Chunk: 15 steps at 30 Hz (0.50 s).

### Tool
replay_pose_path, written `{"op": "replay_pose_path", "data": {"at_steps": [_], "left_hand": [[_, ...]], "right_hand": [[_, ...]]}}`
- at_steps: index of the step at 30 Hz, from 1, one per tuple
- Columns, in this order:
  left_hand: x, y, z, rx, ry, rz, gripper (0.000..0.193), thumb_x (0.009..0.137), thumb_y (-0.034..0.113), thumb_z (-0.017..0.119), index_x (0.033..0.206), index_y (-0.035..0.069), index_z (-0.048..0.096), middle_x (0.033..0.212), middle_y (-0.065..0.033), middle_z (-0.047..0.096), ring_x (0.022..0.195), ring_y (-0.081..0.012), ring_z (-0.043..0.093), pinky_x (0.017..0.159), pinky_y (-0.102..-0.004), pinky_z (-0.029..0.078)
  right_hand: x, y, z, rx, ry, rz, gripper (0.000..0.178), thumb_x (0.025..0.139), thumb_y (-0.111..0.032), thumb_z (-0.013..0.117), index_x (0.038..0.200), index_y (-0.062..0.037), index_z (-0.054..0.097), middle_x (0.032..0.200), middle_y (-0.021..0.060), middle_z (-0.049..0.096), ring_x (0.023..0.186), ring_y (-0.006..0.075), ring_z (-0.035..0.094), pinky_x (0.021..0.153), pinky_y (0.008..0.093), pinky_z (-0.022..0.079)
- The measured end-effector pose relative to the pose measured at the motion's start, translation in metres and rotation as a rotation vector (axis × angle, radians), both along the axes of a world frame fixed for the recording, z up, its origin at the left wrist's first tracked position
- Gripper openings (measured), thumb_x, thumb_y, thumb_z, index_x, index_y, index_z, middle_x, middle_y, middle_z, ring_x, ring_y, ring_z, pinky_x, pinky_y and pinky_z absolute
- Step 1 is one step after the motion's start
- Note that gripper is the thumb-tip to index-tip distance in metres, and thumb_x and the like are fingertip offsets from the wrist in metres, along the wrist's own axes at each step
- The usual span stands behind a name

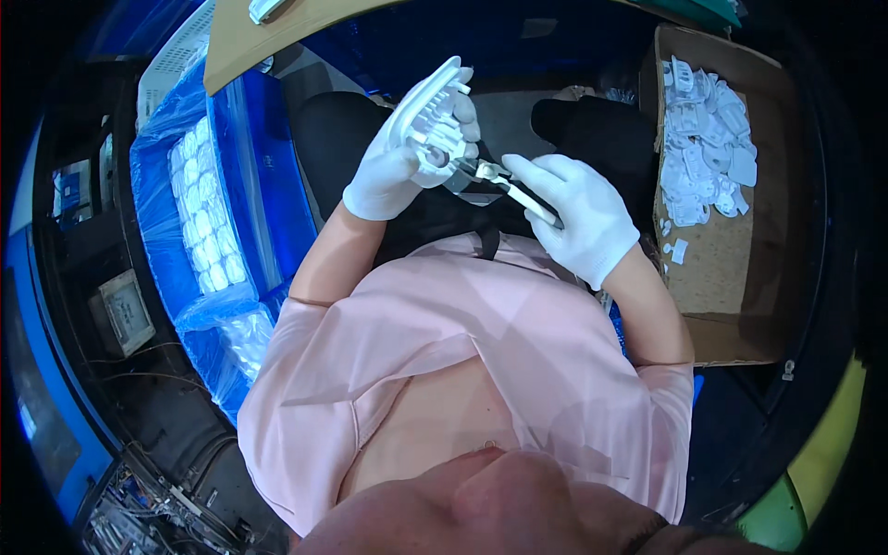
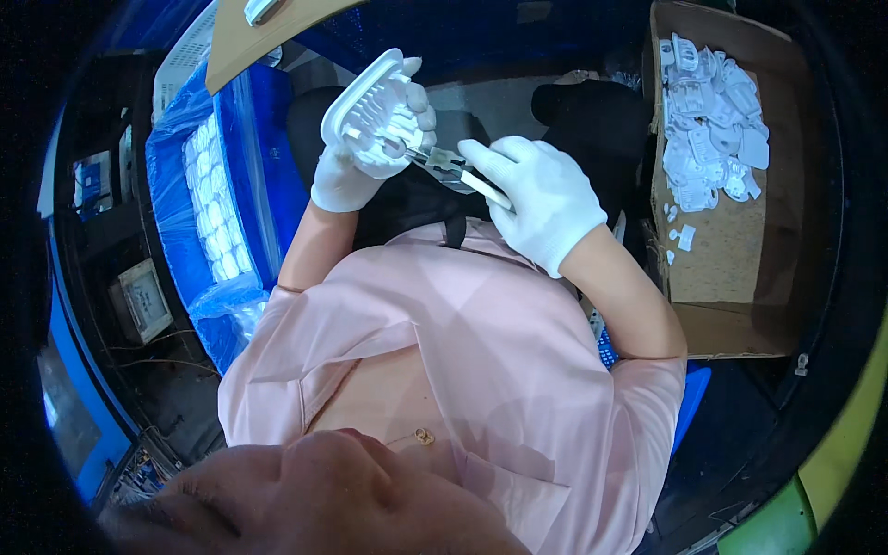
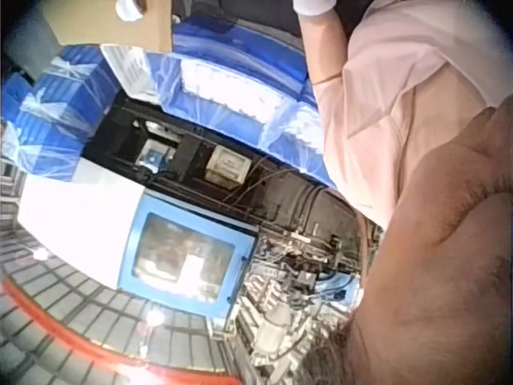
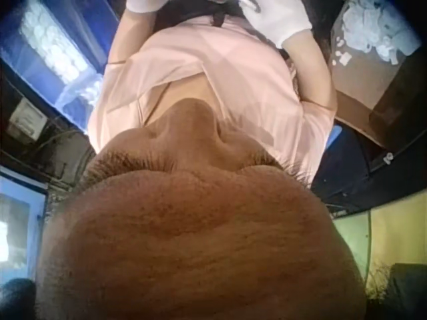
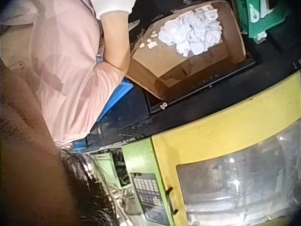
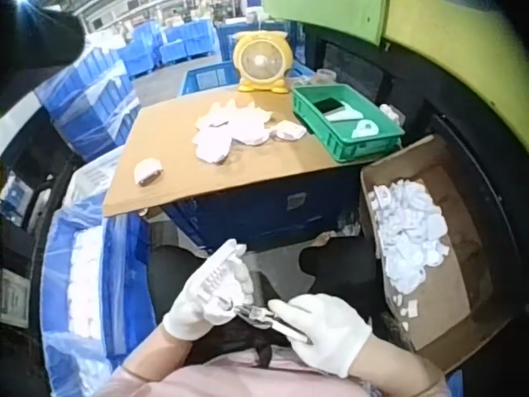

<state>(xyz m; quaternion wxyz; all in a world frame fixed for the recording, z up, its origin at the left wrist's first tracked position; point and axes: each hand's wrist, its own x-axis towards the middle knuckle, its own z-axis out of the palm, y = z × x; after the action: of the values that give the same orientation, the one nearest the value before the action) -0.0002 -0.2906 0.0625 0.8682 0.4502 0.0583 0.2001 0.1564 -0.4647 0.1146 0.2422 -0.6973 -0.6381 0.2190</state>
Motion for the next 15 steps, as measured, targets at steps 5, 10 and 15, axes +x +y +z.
{"op": "replay_pose_path", "data": {"at_steps": [5,10,15], "left_hand": [[-0.007,-0.001,0.004,-0.01,-0.027,-0.024,0.094,0.068,0.035,0.073,0.144,0.002,0.029,0.115,-0.0059,0.051,0.104,-0.0165,0.055,0.092,-0.0303,0.045],[-0.014,-0.006,0.012,0.08,0.083,0.054,0.091,0.055,0.01,0.058,0.142,0.004,0.033,0.112,-0.0062,0.049,0.103,-0.016,0.051,0.092,-0.0284,0.042],[-0.016,-0.006,0.014,0.086,0.069,0.052,0.09,0.055,0.008,0.058,0.141,0.003,0.034,0.112,-0.0062,0.049,0.102,-0.0154,0.05,0.093,-0.0284,0.041]], "right_hand": [[-0.006,0.007,0.007,-0.03,-0.181,0.057,0.054,0.07,-0.001,0.062,0.123,-0.0105,0.057,0.098,0.0107,0.059,0.084,0.0313,0.056,0.074,0.0395,0.047],[-0.01,0.014,0.017,-0.095,-0.268,0.093,0.049,0.071,-0.003,0.062,0.12,-0.0113,0.058,0.095,0.0094,0.058,0.081,0.0302,0.056,0.072,0.0403,0.048],[-0.013,0.02,0.022,-0.133,-0.348,0.109,0.046,0.073,-0.004,0.06,0.118,-0.0117,0.059,0.091,0.0088,0.058,0.081,0.03,0.057,0.071,0.0407,0.048]]}}
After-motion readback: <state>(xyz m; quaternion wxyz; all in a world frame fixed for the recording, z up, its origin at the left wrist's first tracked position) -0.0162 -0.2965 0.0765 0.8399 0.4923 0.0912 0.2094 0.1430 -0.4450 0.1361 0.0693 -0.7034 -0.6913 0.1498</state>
